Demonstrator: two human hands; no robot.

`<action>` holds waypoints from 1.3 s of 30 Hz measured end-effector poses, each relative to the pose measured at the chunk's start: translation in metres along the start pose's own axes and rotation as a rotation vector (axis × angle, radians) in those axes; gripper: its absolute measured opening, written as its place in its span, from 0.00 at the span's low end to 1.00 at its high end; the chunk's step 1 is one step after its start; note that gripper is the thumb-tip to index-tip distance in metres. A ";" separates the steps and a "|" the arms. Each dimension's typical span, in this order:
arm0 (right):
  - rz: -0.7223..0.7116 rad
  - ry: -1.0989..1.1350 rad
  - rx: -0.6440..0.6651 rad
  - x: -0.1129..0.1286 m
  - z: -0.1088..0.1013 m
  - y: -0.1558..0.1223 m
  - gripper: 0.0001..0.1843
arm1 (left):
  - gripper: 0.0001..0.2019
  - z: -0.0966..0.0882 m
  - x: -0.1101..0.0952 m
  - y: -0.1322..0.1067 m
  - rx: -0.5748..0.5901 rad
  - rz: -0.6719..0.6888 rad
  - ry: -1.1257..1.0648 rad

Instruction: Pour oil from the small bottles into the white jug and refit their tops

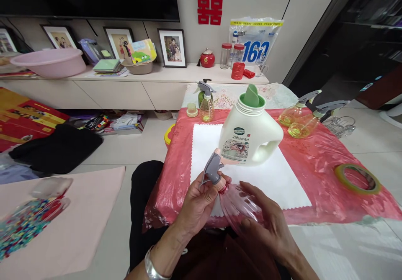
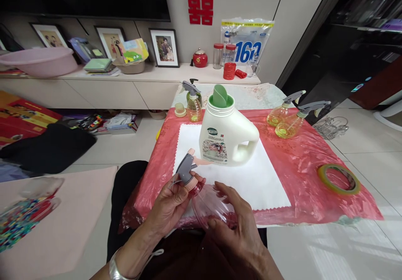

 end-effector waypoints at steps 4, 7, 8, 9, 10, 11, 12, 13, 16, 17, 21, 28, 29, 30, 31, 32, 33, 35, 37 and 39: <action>-0.030 -0.012 -0.040 0.002 0.003 0.001 0.31 | 0.24 0.003 0.000 0.000 -0.009 0.014 -0.036; -0.067 -0.030 -0.049 0.003 0.005 0.002 0.31 | 0.26 0.005 0.001 0.001 -0.059 0.030 -0.038; -0.078 -0.036 -0.051 0.003 0.006 0.002 0.31 | 0.25 0.006 0.001 0.001 -0.089 0.023 -0.033; -0.088 -0.042 -0.056 0.003 0.006 0.002 0.31 | 0.23 0.006 0.001 0.001 -0.115 0.014 -0.025; -0.094 -0.050 -0.061 0.003 0.007 0.002 0.31 | 0.21 0.007 0.000 0.001 -0.133 0.006 -0.017; -0.094 -0.058 -0.068 0.003 0.008 0.002 0.31 | 0.19 0.007 -0.001 0.001 -0.145 0.003 -0.013; -0.093 -0.062 -0.076 0.002 0.008 0.002 0.30 | 0.18 0.007 -0.002 0.001 -0.149 0.003 -0.013; -0.086 -0.063 -0.082 0.002 0.009 0.002 0.30 | 0.17 0.007 -0.003 0.001 -0.147 0.004 -0.017; -0.041 -0.040 -0.082 -0.002 0.010 0.000 0.31 | 0.20 0.006 -0.005 0.000 -0.132 -0.006 -0.049; -0.021 -0.021 -0.078 -0.004 0.011 -0.001 0.31 | 0.21 0.006 -0.006 0.000 -0.126 -0.012 -0.056; 0.041 0.069 -0.060 -0.009 0.012 -0.004 0.34 | 0.22 0.007 -0.008 0.000 -0.111 -0.009 -0.043; 0.066 0.115 -0.105 -0.013 0.021 -0.007 0.34 | 0.20 0.008 -0.004 -0.001 -0.112 -0.022 -0.097; 0.064 0.128 -0.116 -0.014 0.023 -0.008 0.35 | 0.20 0.009 -0.003 -0.001 -0.118 -0.013 -0.106; 0.064 0.144 -0.127 -0.015 0.025 -0.009 0.36 | 0.21 0.009 -0.003 0.000 -0.123 -0.006 -0.111; 0.069 0.161 -0.135 -0.017 0.026 -0.009 0.36 | 0.21 0.010 -0.002 0.000 -0.129 -0.005 -0.114; 0.078 0.181 -0.136 -0.019 0.028 -0.010 0.36 | 0.20 0.010 -0.002 0.000 -0.134 -0.011 -0.113; 0.090 0.202 -0.129 -0.020 0.029 -0.011 0.36 | 0.19 0.010 -0.002 0.000 -0.141 -0.018 -0.111; 0.122 0.241 -0.112 -0.023 0.031 -0.012 0.36 | 0.17 0.009 -0.002 0.000 -0.149 -0.031 -0.104; 0.154 0.284 -0.108 -0.026 0.033 -0.013 0.38 | 0.15 0.009 -0.003 0.000 -0.148 -0.039 -0.093; 0.179 0.340 -0.112 -0.027 0.033 -0.013 0.39 | 0.15 0.008 -0.004 0.000 -0.137 -0.043 -0.082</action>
Point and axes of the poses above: each hand's wrist, its own y-axis towards the middle knuckle, its own z-axis out of the palm, x = y × z, the point moved 2 cm from there along y, towards the middle knuckle, and after that the axes turned 9 degrees about y, right-handed, at the moved point
